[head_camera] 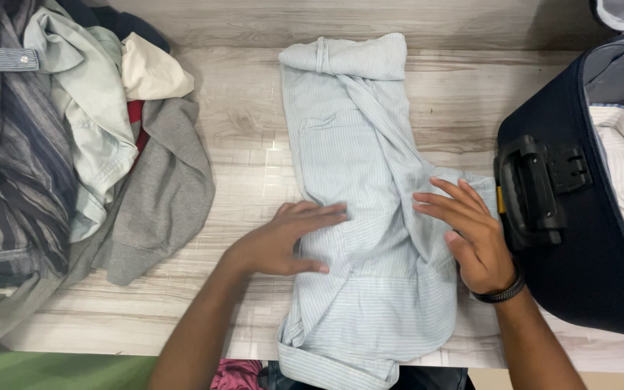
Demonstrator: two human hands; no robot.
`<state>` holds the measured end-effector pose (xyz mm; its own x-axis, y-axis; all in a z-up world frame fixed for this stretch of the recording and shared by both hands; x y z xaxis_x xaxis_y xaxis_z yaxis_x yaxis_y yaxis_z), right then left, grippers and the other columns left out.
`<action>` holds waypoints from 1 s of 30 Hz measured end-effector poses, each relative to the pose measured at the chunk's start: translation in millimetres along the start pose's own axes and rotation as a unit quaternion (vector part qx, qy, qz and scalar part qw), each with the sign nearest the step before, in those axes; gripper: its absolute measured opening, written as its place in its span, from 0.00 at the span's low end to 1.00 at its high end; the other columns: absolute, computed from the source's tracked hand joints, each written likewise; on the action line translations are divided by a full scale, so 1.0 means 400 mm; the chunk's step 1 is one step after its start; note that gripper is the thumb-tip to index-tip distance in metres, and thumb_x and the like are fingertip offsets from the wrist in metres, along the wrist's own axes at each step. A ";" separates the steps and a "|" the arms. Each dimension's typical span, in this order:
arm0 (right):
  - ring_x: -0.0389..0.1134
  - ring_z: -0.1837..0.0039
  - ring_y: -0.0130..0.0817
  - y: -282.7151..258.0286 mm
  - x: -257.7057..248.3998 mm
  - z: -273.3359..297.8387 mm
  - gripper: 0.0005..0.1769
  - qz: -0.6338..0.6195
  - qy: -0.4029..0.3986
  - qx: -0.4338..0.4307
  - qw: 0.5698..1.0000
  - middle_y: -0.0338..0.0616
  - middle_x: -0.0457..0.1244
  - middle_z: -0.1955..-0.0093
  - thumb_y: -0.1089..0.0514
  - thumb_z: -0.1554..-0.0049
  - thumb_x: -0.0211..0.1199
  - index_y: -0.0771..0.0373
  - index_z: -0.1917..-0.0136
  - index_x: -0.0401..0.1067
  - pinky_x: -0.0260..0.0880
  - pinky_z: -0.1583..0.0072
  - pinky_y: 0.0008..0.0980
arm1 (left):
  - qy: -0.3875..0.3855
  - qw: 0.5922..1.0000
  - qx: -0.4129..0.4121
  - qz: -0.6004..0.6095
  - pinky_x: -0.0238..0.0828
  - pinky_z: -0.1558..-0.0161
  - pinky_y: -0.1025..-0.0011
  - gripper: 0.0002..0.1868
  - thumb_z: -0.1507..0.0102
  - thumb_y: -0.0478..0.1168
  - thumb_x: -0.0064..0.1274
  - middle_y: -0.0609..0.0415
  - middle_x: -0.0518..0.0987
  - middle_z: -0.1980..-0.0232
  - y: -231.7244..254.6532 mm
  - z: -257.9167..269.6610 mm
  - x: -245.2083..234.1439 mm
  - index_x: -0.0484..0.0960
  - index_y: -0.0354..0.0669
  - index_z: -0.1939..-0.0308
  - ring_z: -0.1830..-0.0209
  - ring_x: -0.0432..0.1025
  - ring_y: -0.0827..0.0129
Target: The person buttons a denim romper, folds a striped shirt, and folds a pair of black pants, placing the romper and shirt into a suitcase.
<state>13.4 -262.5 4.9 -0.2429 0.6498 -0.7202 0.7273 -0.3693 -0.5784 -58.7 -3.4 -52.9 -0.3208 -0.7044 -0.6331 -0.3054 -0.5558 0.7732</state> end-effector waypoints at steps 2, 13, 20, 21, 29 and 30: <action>0.60 0.21 0.46 -0.022 0.025 -0.031 0.22 0.005 -0.040 0.013 0.999 0.46 0.67 0.33 0.59 0.44 0.59 0.63 0.36 0.75 0.48 0.20 0.54 | 0.089 0.995 0.021 -0.046 0.44 0.25 0.52 0.28 0.33 0.44 0.57 0.52 0.67 0.21 -0.005 0.001 -0.016 0.74 0.42 0.29 0.21 0.56 0.55; 0.67 0.35 0.40 -0.031 0.189 -0.059 0.20 0.046 0.016 -0.079 0.996 0.38 0.68 0.45 0.67 0.55 0.70 0.55 0.48 0.79 0.58 0.25 0.54 | 0.165 0.986 0.015 -0.026 0.61 0.37 0.60 0.17 0.41 0.48 0.64 0.54 0.81 0.51 -0.019 0.013 -0.088 0.85 0.41 0.55 0.44 0.71 0.59; 0.66 0.37 0.42 0.003 0.163 -0.048 0.26 -0.046 0.068 -0.032 0.996 0.47 0.66 0.43 0.76 0.52 0.62 0.61 0.42 0.78 0.67 0.34 0.39 | 0.152 0.986 0.062 -0.040 0.68 0.50 0.63 0.13 0.40 0.47 0.66 0.56 0.80 0.62 0.053 -0.012 -0.019 0.86 0.42 0.59 0.58 0.72 0.63; 0.66 0.38 0.41 0.004 0.157 -0.050 0.26 -0.047 0.077 -0.023 0.996 0.47 0.65 0.43 0.76 0.51 0.62 0.61 0.41 0.78 0.67 0.35 0.37 | 0.179 0.981 0.061 -0.035 0.68 0.53 0.64 0.13 0.40 0.45 0.67 0.56 0.79 0.62 0.053 -0.003 -0.028 0.87 0.42 0.57 0.60 0.71 0.64; 0.65 0.40 0.41 0.025 0.146 -0.058 0.26 -0.006 0.098 0.070 0.993 0.48 0.64 0.46 0.70 0.52 0.69 0.62 0.39 0.77 0.66 0.38 0.37 | 0.269 0.954 0.056 0.122 0.75 0.54 0.75 0.12 0.41 0.32 0.64 0.54 0.75 0.54 0.042 0.026 -0.054 0.86 0.42 0.53 0.56 0.76 0.72; 0.64 0.39 0.43 0.031 0.140 -0.058 0.27 0.007 0.094 0.077 0.993 0.49 0.64 0.44 0.69 0.52 0.70 0.63 0.37 0.76 0.65 0.36 0.39 | 0.269 0.952 0.062 0.133 0.74 0.53 0.74 0.12 0.41 0.31 0.64 0.54 0.76 0.54 0.041 0.028 -0.056 0.85 0.41 0.54 0.55 0.75 0.71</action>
<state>23.5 -215.3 -33.6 -0.0988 0.7507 -0.6532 0.6202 -0.4669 -0.6304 -66.5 8.5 -26.5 0.0938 -0.9556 -0.2794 -0.3918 -0.2934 0.8720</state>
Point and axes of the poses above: each hand's wrist, its own z-axis away from the middle knuckle, its own x-axis out of the palm, y = z × x, the point moved 7 cm from there along -z, towards the middle knuckle
